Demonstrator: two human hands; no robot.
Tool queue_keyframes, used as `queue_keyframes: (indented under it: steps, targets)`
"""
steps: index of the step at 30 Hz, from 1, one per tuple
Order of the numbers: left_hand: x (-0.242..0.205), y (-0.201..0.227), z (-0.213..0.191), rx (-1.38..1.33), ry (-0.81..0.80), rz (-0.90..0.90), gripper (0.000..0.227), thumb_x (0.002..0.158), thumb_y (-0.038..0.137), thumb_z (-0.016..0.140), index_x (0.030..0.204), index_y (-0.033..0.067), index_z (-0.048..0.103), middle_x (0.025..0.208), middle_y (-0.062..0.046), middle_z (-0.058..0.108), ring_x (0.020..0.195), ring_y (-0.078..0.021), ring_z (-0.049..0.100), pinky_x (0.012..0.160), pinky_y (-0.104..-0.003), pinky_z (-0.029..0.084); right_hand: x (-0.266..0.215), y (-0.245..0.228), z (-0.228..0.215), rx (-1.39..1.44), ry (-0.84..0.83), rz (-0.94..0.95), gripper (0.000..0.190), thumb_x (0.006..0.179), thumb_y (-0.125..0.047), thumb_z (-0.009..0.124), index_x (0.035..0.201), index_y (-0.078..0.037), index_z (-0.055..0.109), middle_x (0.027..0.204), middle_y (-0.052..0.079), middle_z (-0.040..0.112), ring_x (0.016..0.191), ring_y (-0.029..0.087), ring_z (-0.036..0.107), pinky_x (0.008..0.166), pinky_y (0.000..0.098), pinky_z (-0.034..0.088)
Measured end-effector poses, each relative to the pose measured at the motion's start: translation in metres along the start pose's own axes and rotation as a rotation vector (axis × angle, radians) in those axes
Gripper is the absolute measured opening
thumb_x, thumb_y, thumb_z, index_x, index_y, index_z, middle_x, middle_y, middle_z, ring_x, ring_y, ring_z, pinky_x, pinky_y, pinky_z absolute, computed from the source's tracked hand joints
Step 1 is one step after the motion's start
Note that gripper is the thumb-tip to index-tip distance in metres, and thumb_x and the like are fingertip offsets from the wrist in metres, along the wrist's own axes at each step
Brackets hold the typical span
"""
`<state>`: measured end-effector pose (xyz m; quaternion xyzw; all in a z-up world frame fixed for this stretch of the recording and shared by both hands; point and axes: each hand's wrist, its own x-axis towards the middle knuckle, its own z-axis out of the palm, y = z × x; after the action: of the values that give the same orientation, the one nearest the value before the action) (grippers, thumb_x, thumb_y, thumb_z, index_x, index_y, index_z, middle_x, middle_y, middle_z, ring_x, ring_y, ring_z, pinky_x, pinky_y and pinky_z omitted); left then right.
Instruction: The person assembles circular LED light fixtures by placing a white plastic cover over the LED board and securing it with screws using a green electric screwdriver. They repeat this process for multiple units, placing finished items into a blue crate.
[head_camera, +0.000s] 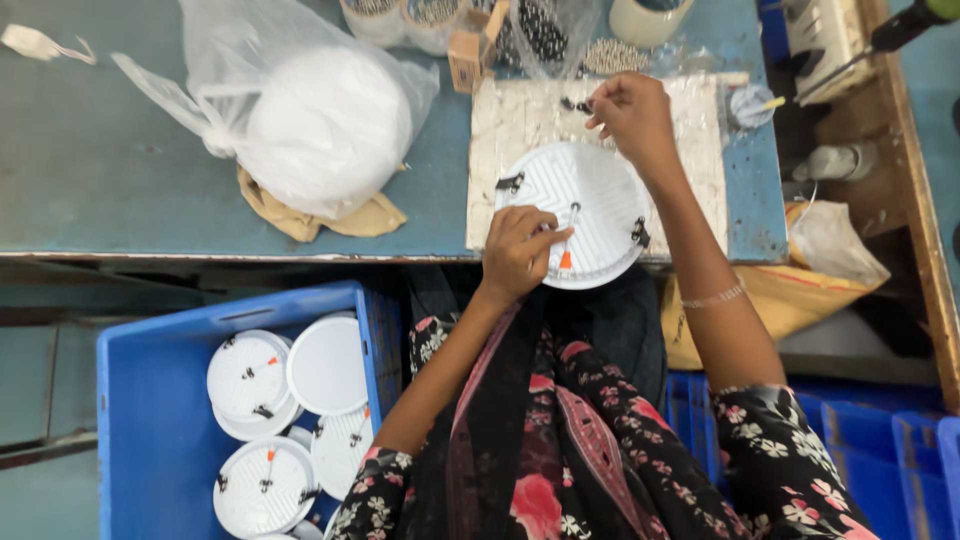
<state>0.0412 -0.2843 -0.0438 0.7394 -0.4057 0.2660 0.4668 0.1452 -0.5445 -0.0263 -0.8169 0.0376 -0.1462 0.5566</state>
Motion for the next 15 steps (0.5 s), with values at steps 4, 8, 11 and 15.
queue_keyframes:
  steps: [4,8,11,15]
  targets:
    - [0.000,-0.001,0.002,-0.006,0.010,-0.008,0.024,0.077,-0.001,0.069,0.094,0.0114,0.079,0.095,0.000,0.067,0.092,-0.0208,0.061,0.089,-0.038,0.045,-0.090,-0.037,-0.007,0.104,-0.143,-0.013,0.012,0.096,0.006,0.067,0.107,0.009,0.071,0.100,0.014,0.076,0.093,0.015,0.074,0.085,0.0272,0.061]
    - [-0.002,-0.001,0.003,0.006,0.021,-0.013,0.025,0.078,-0.002,0.068,0.095,0.0121,0.079,0.096,0.001,0.068,0.092,-0.0193,0.061,0.089,-0.037,0.045,-0.150,-0.058,0.007,0.033,-0.024,0.061,0.017,0.093,0.004,0.069,0.109,0.007,0.071,0.103,0.012,0.077,0.095,0.014,0.075,0.087,0.0248,0.060]
    - [-0.002,-0.001,0.003,0.016,0.018,-0.014,0.027,0.078,-0.002,0.068,0.097,0.0119,0.080,0.096,0.001,0.068,0.091,-0.0190,0.061,0.089,-0.037,0.045,-0.164,-0.068,0.017,-0.094,0.071,-0.064,0.017,0.092,0.003,0.073,0.108,0.003,0.075,0.106,0.011,0.076,0.094,0.015,0.074,0.084,0.0258,0.058]
    - [-0.003,-0.001,0.001,0.019,0.010,0.068,0.029,0.077,-0.001,0.067,0.098,0.0132,0.080,0.098,-0.001,0.069,0.096,-0.0205,0.063,0.093,-0.038,0.045,-0.171,-0.075,0.026,-0.214,0.139,-0.190,0.017,0.089,0.003,0.077,0.105,-0.003,0.078,0.107,0.010,0.075,0.094,0.018,0.072,0.078,0.0289,0.056]
